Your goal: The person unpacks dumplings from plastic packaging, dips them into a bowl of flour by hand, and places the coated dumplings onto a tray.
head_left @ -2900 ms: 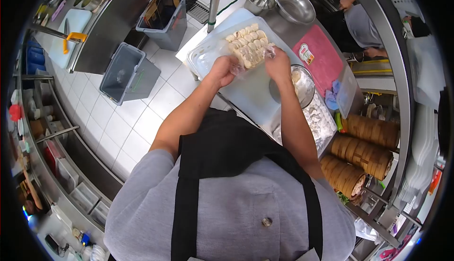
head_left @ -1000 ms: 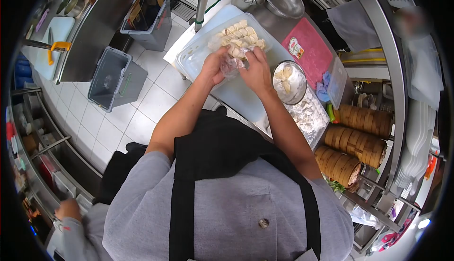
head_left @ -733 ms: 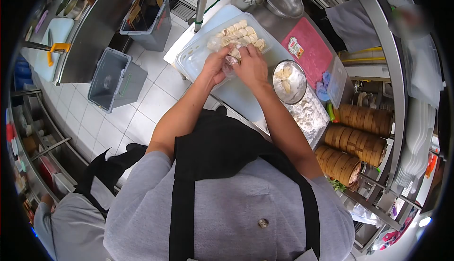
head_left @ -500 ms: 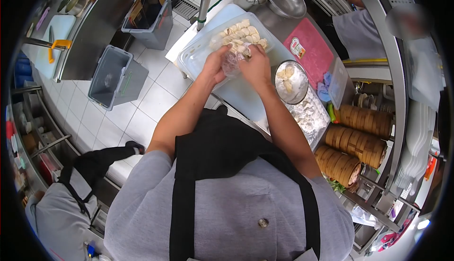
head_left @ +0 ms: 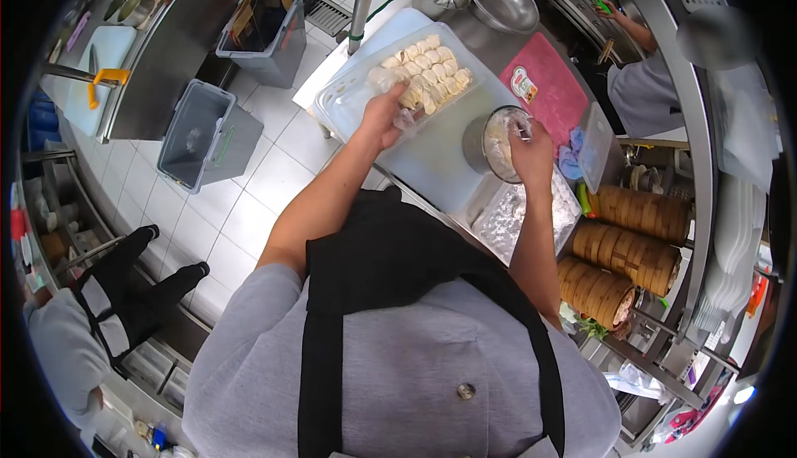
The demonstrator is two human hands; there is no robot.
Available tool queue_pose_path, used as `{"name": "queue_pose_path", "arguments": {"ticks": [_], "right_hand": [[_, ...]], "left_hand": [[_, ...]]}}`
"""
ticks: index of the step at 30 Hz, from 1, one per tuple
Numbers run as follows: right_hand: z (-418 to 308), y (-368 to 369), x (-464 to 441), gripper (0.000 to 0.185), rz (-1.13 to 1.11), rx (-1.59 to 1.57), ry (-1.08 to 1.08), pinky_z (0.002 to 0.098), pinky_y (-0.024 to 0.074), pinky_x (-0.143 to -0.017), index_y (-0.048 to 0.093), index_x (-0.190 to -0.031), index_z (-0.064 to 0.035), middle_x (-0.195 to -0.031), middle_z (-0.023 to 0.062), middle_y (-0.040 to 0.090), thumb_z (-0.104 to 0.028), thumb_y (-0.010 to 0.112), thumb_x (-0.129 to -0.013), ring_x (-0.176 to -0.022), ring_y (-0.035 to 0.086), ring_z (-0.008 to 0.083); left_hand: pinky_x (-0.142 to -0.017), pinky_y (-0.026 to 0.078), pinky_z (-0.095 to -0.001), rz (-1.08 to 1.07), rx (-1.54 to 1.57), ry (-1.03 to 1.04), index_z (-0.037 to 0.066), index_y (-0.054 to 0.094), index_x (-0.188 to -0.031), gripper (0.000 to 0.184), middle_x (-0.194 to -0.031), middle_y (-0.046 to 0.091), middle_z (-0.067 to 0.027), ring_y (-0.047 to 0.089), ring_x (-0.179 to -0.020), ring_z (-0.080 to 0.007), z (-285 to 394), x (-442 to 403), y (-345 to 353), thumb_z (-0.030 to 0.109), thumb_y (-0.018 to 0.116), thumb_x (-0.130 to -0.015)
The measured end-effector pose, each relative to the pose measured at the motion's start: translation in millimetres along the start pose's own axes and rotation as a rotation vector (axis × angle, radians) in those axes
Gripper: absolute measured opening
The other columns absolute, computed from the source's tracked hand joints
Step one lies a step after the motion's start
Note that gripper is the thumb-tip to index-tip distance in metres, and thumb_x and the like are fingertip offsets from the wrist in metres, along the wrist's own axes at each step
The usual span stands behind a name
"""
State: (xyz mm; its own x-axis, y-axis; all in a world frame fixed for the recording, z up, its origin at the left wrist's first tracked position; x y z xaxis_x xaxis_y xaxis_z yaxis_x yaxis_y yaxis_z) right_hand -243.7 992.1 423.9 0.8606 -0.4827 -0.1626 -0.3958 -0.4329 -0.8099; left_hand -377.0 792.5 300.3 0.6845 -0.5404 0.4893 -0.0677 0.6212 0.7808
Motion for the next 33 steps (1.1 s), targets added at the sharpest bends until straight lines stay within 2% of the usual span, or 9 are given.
{"name": "queue_pose_path", "arguments": {"ticks": [2, 5, 9, 13, 19, 21, 25, 27, 33], "right_hand": [[0.1, 1.0, -5.2, 0.023, 0.068, 0.102, -0.038, 0.0374, 0.0502, -0.079, 0.067, -0.101, 0.0008, -0.101, 0.0210, 0.065, -0.013, 0.066, -0.083, -0.089, 0.065, 0.0340], [-37.9, 26.7, -16.5, 0.026, -0.051, -0.074, -0.112, 0.0391, 0.0490, -0.085, 0.067, -0.102, 0.0000, -0.103, 0.0196, 0.065, -0.017, 0.066, -0.082, -0.096, 0.062, 0.0356], [-38.9, 100.2, -42.0, 0.032, -0.210, 0.082, -0.285, 0.0433, 0.0456, -0.093, 0.067, -0.107, -0.0018, -0.108, 0.0179, 0.062, -0.019, 0.067, -0.080, -0.108, 0.057, 0.0358], [-44.7, 113.5, -50.4, 0.034, -0.361, 0.131, -0.188, 0.0430, 0.0456, -0.094, 0.067, -0.109, -0.0038, -0.113, 0.0161, 0.059, -0.016, 0.069, -0.078, -0.111, 0.055, 0.0349], [-52.5, 105.1, -28.2, 0.029, -0.278, 0.284, -0.343, 0.0427, 0.0460, -0.094, 0.068, -0.103, -0.0056, -0.111, 0.0142, 0.057, -0.013, 0.070, -0.075, -0.110, 0.053, 0.0341], [-48.6, 110.0, -20.8, 0.030, -0.147, 0.292, -0.485, 0.0427, 0.0467, -0.092, 0.065, -0.104, -0.0062, -0.110, 0.0142, 0.057, -0.014, 0.070, -0.075, -0.107, 0.054, 0.0348], [-54.0, 109.0, -19.6, 0.034, -0.102, 0.254, -0.456, 0.0434, 0.0467, -0.091, 0.063, -0.107, -0.0047, -0.111, 0.0142, 0.057, -0.015, 0.070, -0.075, -0.106, 0.054, 0.0353], [-55.6, 111.8, -23.5, 0.041, -0.110, 0.205, -0.306, 0.0454, 0.0453, -0.091, 0.059, -0.111, 0.0000, -0.108, 0.0176, 0.057, -0.016, 0.070, -0.075, -0.106, 0.054, 0.0375], [-57.2, 121.2, -15.1, 0.044, -0.067, 0.227, -0.401, 0.0447, 0.0446, -0.093, 0.057, -0.109, -0.0006, -0.111, 0.0181, 0.057, -0.017, 0.073, -0.071, -0.106, 0.055, 0.0366]], "left_hand": [[-0.087, 0.055, -0.0418, -0.018, 0.003, -0.001, 0.000, 0.047, -0.128, 0.038, -0.122, 0.057, -0.0130, 0.061, -0.104, -0.0271, -3.6, -4.3, -0.4, 0.019, 0.055, -0.096], [-0.087, 0.055, -0.0406, -0.041, -0.013, 0.000, -0.001, 0.047, -0.128, 0.037, -0.122, 0.056, -0.0131, 0.061, -0.103, -0.0274, -5.6, -11.3, -2.0, 0.014, 0.055, -0.095], [-0.086, 0.054, -0.0399, -0.121, -0.073, -0.013, -0.002, 0.047, -0.127, 0.036, -0.122, 0.056, -0.0144, 0.061, -0.102, -0.0277, -12.8, -22.7, -13.3, 0.005, 0.052, -0.092], [-0.086, 0.054, -0.0397, -0.128, -0.088, -0.001, -0.002, 0.048, -0.126, 0.037, -0.119, 0.057, -0.0148, 0.061, -0.101, -0.0278, -8.0, -20.5, -13.3, 0.001, 0.050, -0.090], [-0.084, 0.054, -0.0356, -0.178, 0.123, -0.016, 0.000, 0.049, -0.125, 0.035, -0.114, 0.059, -0.0124, 0.061, -0.099, -0.0253, -2.6, -9.5, 4.6, 0.012, 0.056, -0.093], [-0.080, 0.054, -0.0337, -0.148, 0.097, -0.009, 0.001, 0.051, -0.123, 0.034, -0.110, 0.061, -0.0098, 0.062, -0.094, -0.0222, -2.7, -9.4, 7.4, 0.017, 0.058, -0.094], [-0.077, 0.054, -0.0337, -0.135, -0.010, -0.015, 0.003, 0.053, -0.121, 0.031, -0.108, 0.063, -0.0086, 0.063, -0.091, -0.0208, -3.7, -16.0, 1.9, 0.016, 0.058, -0.093], [-0.076, 0.055, -0.0339, -0.080, -0.050, -0.040, 0.003, 0.055, -0.120, 0.030, -0.108, 0.064, -0.0087, 0.064, -0.091, -0.0206, -6.5, -20.6, -0.2, 0.015, 0.058, -0.092], [-0.083, 0.054, -0.0361, -0.129, 0.145, -0.018, -0.001, 0.052, -0.121, 0.032, -0.114, 0.062, -0.0131, 0.064, -0.097, -0.0251, -4.5, -16.7, 6.7, 0.014, 0.053, -0.093]]}}
Point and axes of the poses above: each hand's wrist, its own x-axis away from the middle knuckle, its own y-axis out of the palm, z = x × y, the point moved 1 cm from there along -x, towards the middle knuckle
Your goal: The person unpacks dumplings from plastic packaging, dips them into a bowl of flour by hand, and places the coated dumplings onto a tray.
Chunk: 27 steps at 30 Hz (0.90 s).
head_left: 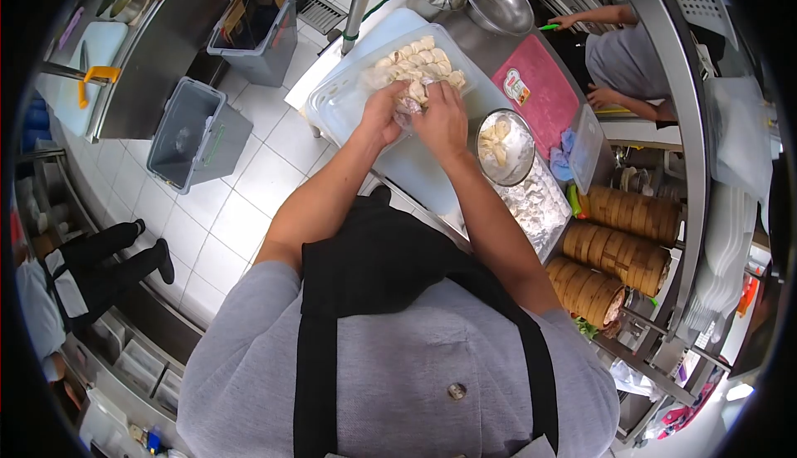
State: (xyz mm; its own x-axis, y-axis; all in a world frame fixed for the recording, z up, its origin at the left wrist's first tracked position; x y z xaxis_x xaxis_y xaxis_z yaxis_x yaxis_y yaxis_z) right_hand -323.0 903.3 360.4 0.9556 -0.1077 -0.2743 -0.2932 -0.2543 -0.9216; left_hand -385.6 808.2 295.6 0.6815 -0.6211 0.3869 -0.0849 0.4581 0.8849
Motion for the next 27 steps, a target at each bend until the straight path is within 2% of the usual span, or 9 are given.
{"name": "queue_pose_path", "arguments": {"ticks": [3, 7, 10, 12, 16, 18, 22, 24, 27], "right_hand": [[-8.4, -5.7, -5.7, 0.045, -0.070, -0.011, 0.156, 0.0441, 0.0441, -0.095, 0.057, -0.110, -0.0002, -0.114, 0.0194, 0.057, -0.016, 0.072, -0.071, -0.110, 0.054, 0.0374], [-4.8, 1.3, -8.9, 0.047, -0.071, 0.062, 0.146, 0.0431, 0.0442, -0.096, 0.057, -0.112, 0.0015, -0.115, 0.0207, 0.058, -0.016, 0.071, -0.071, -0.112, 0.054, 0.0379], [-1.8, -5.8, -15.1, 0.042, -0.025, -0.050, 0.270, 0.0434, 0.0480, -0.091, 0.060, -0.109, 0.0015, -0.109, 0.0210, 0.063, -0.017, 0.070, -0.072, -0.102, 0.060, 0.0396], [8.9, -10.1, -22.0, 0.034, -0.124, -0.243, 0.383, 0.0406, 0.0520, -0.082, 0.065, -0.103, 0.0018, -0.098, 0.0188, 0.068, -0.017, 0.069, -0.074, -0.089, 0.066, 0.0361], [36.7, -8.5, -30.7, 0.029, -0.158, -0.576, 0.508, 0.0347, 0.0526, -0.075, 0.068, -0.100, 0.0024, -0.091, 0.0162, 0.071, -0.016, 0.068, -0.077, -0.081, 0.069, 0.0276], [42.7, -14.6, -32.5, 0.029, -0.255, -0.781, 0.760, 0.0296, 0.0511, -0.074, 0.068, -0.102, 0.0034, -0.092, 0.0139, 0.071, -0.014, 0.067, -0.079, -0.083, 0.068, 0.0190], [33.8, -47.8, -17.7, 0.027, -0.155, -0.678, 0.638, 0.0287, 0.0507, -0.075, 0.068, -0.102, 0.0034, -0.092, 0.0128, 0.071, -0.013, 0.067, -0.081, -0.083, 0.067, 0.0174], [29.7, -78.9, -4.2, 0.026, -0.067, -0.473, 0.485, 0.0290, 0.0504, -0.078, 0.068, -0.101, 0.0033, -0.093, 0.0132, 0.071, -0.012, 0.067, -0.080, -0.085, 0.067, 0.0175], [70.7, -89.5, 22.9, 0.025, 0.048, -0.511, 0.432, 0.0297, 0.0505, -0.079, 0.068, -0.101, 0.0026, -0.094, 0.0153, 0.071, -0.010, 0.066, -0.080, -0.086, 0.068, 0.0204]], "left_hand": [[-0.087, 0.053, -0.0382, -0.027, 0.000, 0.003, -0.002, 0.050, -0.123, 0.033, -0.115, 0.061, -0.0150, 0.063, -0.100, -0.0274, -1.0, -3.2, -5.7, 0.013, 0.051, -0.093], [-0.088, 0.053, -0.0400, 0.006, 0.017, -0.028, -0.002, 0.050, -0.124, 0.034, -0.116, 0.061, -0.0156, 0.062, -0.101, -0.0281, -1.2, -5.3, -7.6, 0.012, 0.051, -0.092], [-0.087, 0.054, -0.0409, 0.011, 0.022, -0.016, -0.002, 0.049, -0.124, 0.035, -0.116, 0.060, -0.0164, 0.062, -0.101, -0.0283, -2.0, -5.1, -9.3, 0.011, 0.051, -0.092], [-0.083, 0.056, -0.0413, -0.015, 0.050, -0.026, -0.003, 0.049, -0.124, 0.035, -0.117, 0.059, -0.0177, 0.063, -0.101, -0.0294, -5.7, -10.9, -16.3, 0.010, 0.050, -0.092], [-0.081, 0.058, -0.0408, 0.027, 0.043, -0.011, -0.004, 0.047, -0.125, 0.034, -0.117, 0.059, -0.0186, 0.062, -0.100, -0.0303, -1.8, -4.4, -7.1, 0.010, 0.050, -0.093], [-0.081, 0.059, -0.0408, 0.042, 0.051, -0.059, -0.005, 0.046, -0.126, 0.035, -0.117, 0.058, -0.0190, 0.062, -0.100, -0.0308, -1.4, -5.7, -9.0, 0.010, 0.049, -0.094], [-0.081, 0.059, -0.0408, 0.032, 0.033, -0.072, -0.004, 0.045, -0.125, 0.035, -0.116, 0.058, -0.0177, 0.063, -0.101, -0.0301, 0.6, -3.1, -7.1, 0.011, 0.051, -0.094], [-0.079, 0.059, -0.0400, 0.105, 0.022, -0.069, -0.003, 0.046, -0.124, 0.035, -0.114, 0.057, -0.0159, 0.062, -0.099, -0.0297, -1.3, -2.3, -4.0, 0.014, 0.053, -0.094], [-0.072, 0.059, -0.0375, 0.094, -0.021, -0.036, -0.002, 0.047, -0.124, 0.035, -0.112, 0.058, -0.0146, 0.062, -0.093, -0.0276, -4.7, -6.1, -6.9, 0.015, 0.054, -0.094]]}}
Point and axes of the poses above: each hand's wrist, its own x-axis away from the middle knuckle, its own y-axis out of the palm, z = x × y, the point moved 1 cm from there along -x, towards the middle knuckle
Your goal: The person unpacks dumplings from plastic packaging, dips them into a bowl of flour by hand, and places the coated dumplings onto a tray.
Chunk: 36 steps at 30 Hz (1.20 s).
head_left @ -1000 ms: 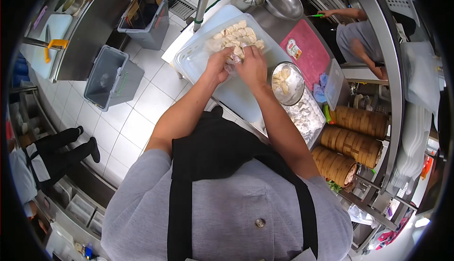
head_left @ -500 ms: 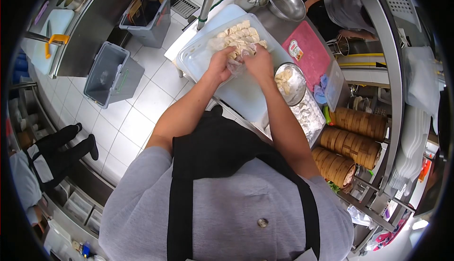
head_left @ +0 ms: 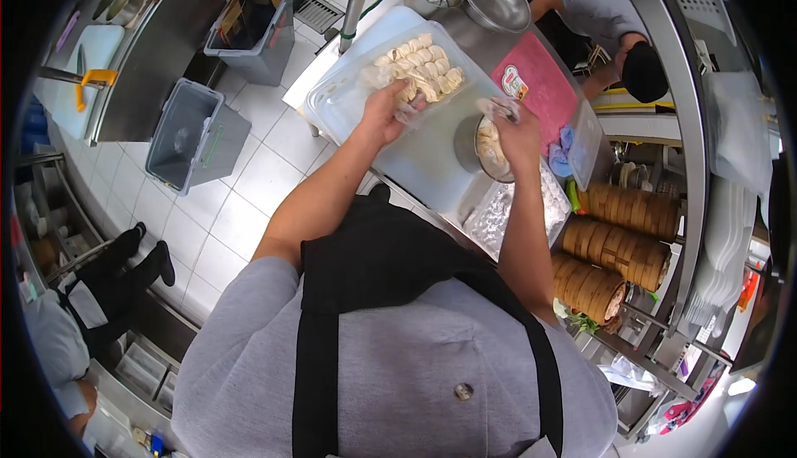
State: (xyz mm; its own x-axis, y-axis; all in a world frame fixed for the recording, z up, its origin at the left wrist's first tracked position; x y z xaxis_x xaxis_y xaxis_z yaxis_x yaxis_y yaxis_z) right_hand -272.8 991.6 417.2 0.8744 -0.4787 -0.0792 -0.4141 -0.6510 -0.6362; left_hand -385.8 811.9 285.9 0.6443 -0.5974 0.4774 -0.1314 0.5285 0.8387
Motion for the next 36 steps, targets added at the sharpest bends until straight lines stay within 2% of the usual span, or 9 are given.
{"name": "queue_pose_path", "arguments": {"ticks": [4, 7, 9, 13, 17, 23, 26, 28, 36], "right_hand": [[8.0, -36.4, 16.2, 0.028, -0.031, 0.226, 0.026, 0.0343, 0.0510, -0.081, 0.067, -0.103, -0.0002, -0.095, 0.0177, 0.069, -0.011, 0.068, -0.077, -0.091, 0.068, 0.0281], [0.6, -24.9, 10.0, 0.030, 0.086, 0.163, -0.051, 0.0349, 0.0507, -0.081, 0.067, -0.105, -0.0015, -0.096, 0.0163, 0.069, -0.012, 0.067, -0.077, -0.093, 0.067, 0.0297], [-12.8, 4.1, -4.3, 0.031, -0.059, 0.197, -0.003, 0.0363, 0.0504, -0.084, 0.066, -0.107, -0.0027, -0.102, 0.0168, 0.067, -0.014, 0.068, -0.079, -0.097, 0.065, 0.0329], [-3.3, 72.9, -40.7, 0.036, -0.178, 0.462, -0.270, 0.0410, 0.0478, -0.092, 0.065, -0.112, -0.0032, -0.115, 0.0189, 0.062, -0.018, 0.067, -0.080, -0.105, 0.060, 0.0361], [-7.1, 84.3, -55.7, 0.037, -0.271, 0.511, -0.274, 0.0410, 0.0482, -0.090, 0.065, -0.113, -0.0020, -0.112, 0.0189, 0.064, -0.019, 0.066, -0.080, -0.104, 0.061, 0.0363], [-10.6, 65.7, -73.0, 0.038, -0.474, 0.262, 0.122, 0.0416, 0.0495, -0.086, 0.065, -0.113, -0.0047, -0.104, 0.0188, 0.068, -0.018, 0.067, -0.077, -0.099, 0.063, 0.0372], [0.4, 71.1, -74.7, 0.036, -0.497, 0.251, 0.027, 0.0410, 0.0491, -0.087, 0.066, -0.111, -0.0060, -0.104, 0.0188, 0.067, -0.016, 0.066, -0.077, -0.100, 0.062, 0.0372], [0.0, 75.5, -72.3, 0.036, -0.400, 0.440, -0.351, 0.0412, 0.0484, -0.088, 0.065, -0.110, -0.0041, -0.106, 0.0183, 0.065, -0.015, 0.067, -0.076, -0.102, 0.061, 0.0369], [-24.1, 73.9, -70.8, 0.043, -0.536, 0.559, -0.299, 0.0428, 0.0470, -0.090, 0.062, -0.115, -0.0027, -0.117, 0.0178, 0.059, -0.012, 0.069, -0.074, -0.107, 0.058, 0.0368]], "left_hand": [[-0.073, 0.057, -0.0388, 0.018, 0.026, -0.016, 0.003, 0.048, -0.126, 0.036, -0.113, 0.058, -0.0121, 0.061, -0.093, -0.0270, 3.1, 3.9, 5.4, 0.017, 0.056, -0.094], [-0.085, 0.055, -0.0445, -0.019, 0.044, -0.009, 0.004, 0.046, -0.127, 0.039, -0.116, 0.056, -0.0144, 0.060, -0.099, -0.0301, 0.1, 0.5, 2.7, 0.021, 0.055, -0.094], [-0.089, 0.053, -0.0469, -0.045, 0.069, -0.014, 0.003, 0.045, -0.129, 0.041, -0.120, 0.056, -0.0156, 0.059, -0.104, -0.0318, -0.7, -2.1, 3.1, 0.024, 0.052, -0.095], [-0.092, 0.051, -0.0493, -0.127, 0.079, 0.000, 0.002, 0.044, -0.131, 0.042, -0.125, 0.056, -0.0175, 0.058, -0.109, -0.0336, -0.5, 0.2, 6.8, 0.026, 0.047, -0.096], [-0.087, 0.053, -0.0484, -0.192, 0.145, -0.009, 0.002, 0.044, -0.131, 0.041, -0.125, 0.057, -0.0173, 0.060, -0.108, -0.0322, 2.3, 2.1, 7.3, 0.025, 0.042, -0.097], [-0.082, 0.055, -0.0459, -0.135, 0.147, -0.019, 0.003, 0.045, -0.130, 0.040, -0.123, 0.058, -0.0161, 0.061, -0.106, -0.0302, 2.6, 2.9, 9.2, 0.024, 0.041, -0.096], [-0.082, 0.055, -0.0454, -0.131, 0.148, -0.021, 0.003, 0.046, -0.129, 0.040, -0.123, 0.058, -0.0159, 0.061, -0.106, -0.0297, 3.0, 2.8, 10.2, 0.024, 0.042, -0.096], [-0.082, 0.055, -0.0451, -0.129, 0.159, -0.023, 0.003, 0.046, -0.129, 0.040, -0.123, 0.058, -0.0159, 0.061, -0.106, -0.0296, 2.7, 2.0, 10.0, 0.024, 0.043, -0.096], [-0.084, 0.054, -0.0439, -0.168, 0.159, 0.017, 0.002, 0.047, -0.128, 0.040, -0.122, 0.059, -0.0146, 0.061, -0.105, -0.0291, 3.4, 3.5, 12.5, 0.024, 0.045, -0.095]]}}
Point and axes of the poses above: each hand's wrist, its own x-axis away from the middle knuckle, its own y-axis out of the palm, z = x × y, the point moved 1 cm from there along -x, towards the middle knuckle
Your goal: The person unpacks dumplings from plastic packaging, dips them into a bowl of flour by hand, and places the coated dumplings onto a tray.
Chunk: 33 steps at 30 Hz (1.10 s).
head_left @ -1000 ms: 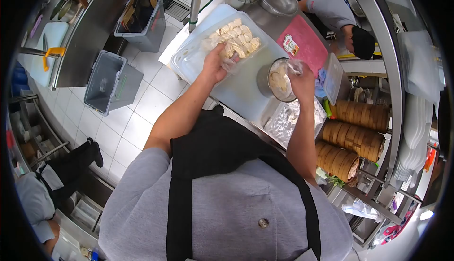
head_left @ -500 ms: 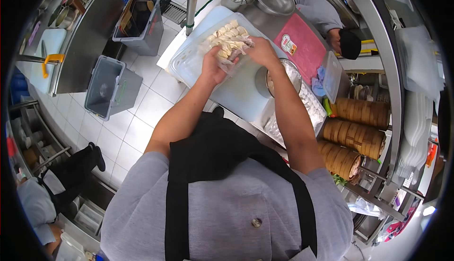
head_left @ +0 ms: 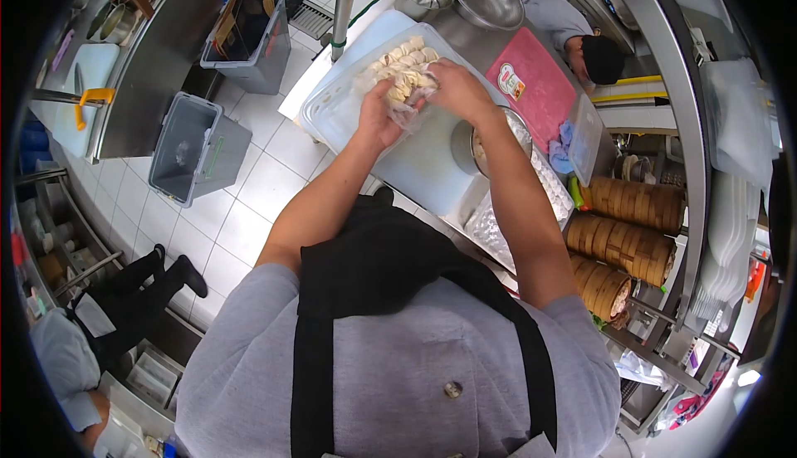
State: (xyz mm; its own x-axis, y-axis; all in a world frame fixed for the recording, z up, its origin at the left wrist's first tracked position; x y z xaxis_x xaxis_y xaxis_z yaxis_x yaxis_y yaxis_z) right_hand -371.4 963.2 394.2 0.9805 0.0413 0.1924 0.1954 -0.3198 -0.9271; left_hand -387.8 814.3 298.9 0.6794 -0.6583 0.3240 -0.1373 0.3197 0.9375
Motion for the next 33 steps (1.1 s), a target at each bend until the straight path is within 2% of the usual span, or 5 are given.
{"name": "queue_pose_path", "arguments": {"ticks": [4, 6, 16, 23, 33], "right_hand": [[-17.5, 12.0, 14.5, 0.045, 0.178, -0.062, 0.068, 0.0431, 0.0470, -0.090, 0.060, -0.117, -0.0016, -0.112, 0.0185, 0.059, -0.013, 0.070, -0.074, -0.105, 0.058, 0.0370], [-17.6, 12.7, 15.2, 0.045, 0.173, -0.085, 0.093, 0.0434, 0.0469, -0.090, 0.059, -0.116, -0.0009, -0.114, 0.0187, 0.058, -0.014, 0.070, -0.074, -0.106, 0.058, 0.0375], [-30.4, 30.9, 21.9, 0.052, 0.197, -0.049, 0.279, 0.0450, 0.0484, -0.091, 0.055, -0.122, -0.0043, -0.124, 0.0195, 0.049, -0.011, 0.069, -0.072, -0.112, 0.055, 0.0385], [-26.7, 28.1, 21.9, 0.059, 0.202, -0.039, 0.163, 0.0456, 0.0475, -0.093, 0.049, -0.126, -0.0045, -0.124, 0.0223, 0.049, -0.012, 0.069, -0.072, -0.112, 0.054, 0.0405], [-16.0, 25.0, 17.7, 0.047, 0.166, -0.133, 0.177, 0.0429, 0.0451, -0.097, 0.060, -0.118, -0.0032, -0.125, 0.0208, 0.052, -0.014, 0.070, -0.074, -0.114, 0.054, 0.0380]], "left_hand": [[-0.087, 0.053, -0.0425, -0.041, -0.006, 0.021, 0.001, 0.047, -0.128, 0.041, -0.122, 0.059, -0.0142, 0.061, -0.106, -0.0289, -0.7, -3.8, -2.8, 0.024, 0.044, -0.095], [-0.095, 0.049, -0.0433, -0.056, -0.008, 0.038, 0.001, 0.047, -0.130, 0.044, -0.124, 0.058, -0.0159, 0.059, -0.111, -0.0305, -0.8, -4.2, -5.4, 0.026, 0.048, -0.094], [-0.098, 0.047, -0.0421, -0.036, 0.014, 0.035, 0.001, 0.048, -0.130, 0.044, -0.126, 0.058, -0.0150, 0.058, -0.112, -0.0300, -1.1, -0.4, 1.1, 0.027, 0.048, -0.094], [-0.100, 0.046, -0.0420, -0.040, 0.028, 0.026, 0.001, 0.049, -0.129, 0.043, -0.124, 0.059, -0.0149, 0.059, -0.112, -0.0299, -0.5, 0.7, 2.6, 0.026, 0.049, -0.094], [-0.096, 0.049, -0.0460, -0.038, 0.021, 0.036, 0.001, 0.047, -0.130, 0.044, -0.124, 0.059, -0.0159, 0.059, -0.111, -0.0310, -1.0, -2.8, -5.2, 0.026, 0.050, -0.094]]}}
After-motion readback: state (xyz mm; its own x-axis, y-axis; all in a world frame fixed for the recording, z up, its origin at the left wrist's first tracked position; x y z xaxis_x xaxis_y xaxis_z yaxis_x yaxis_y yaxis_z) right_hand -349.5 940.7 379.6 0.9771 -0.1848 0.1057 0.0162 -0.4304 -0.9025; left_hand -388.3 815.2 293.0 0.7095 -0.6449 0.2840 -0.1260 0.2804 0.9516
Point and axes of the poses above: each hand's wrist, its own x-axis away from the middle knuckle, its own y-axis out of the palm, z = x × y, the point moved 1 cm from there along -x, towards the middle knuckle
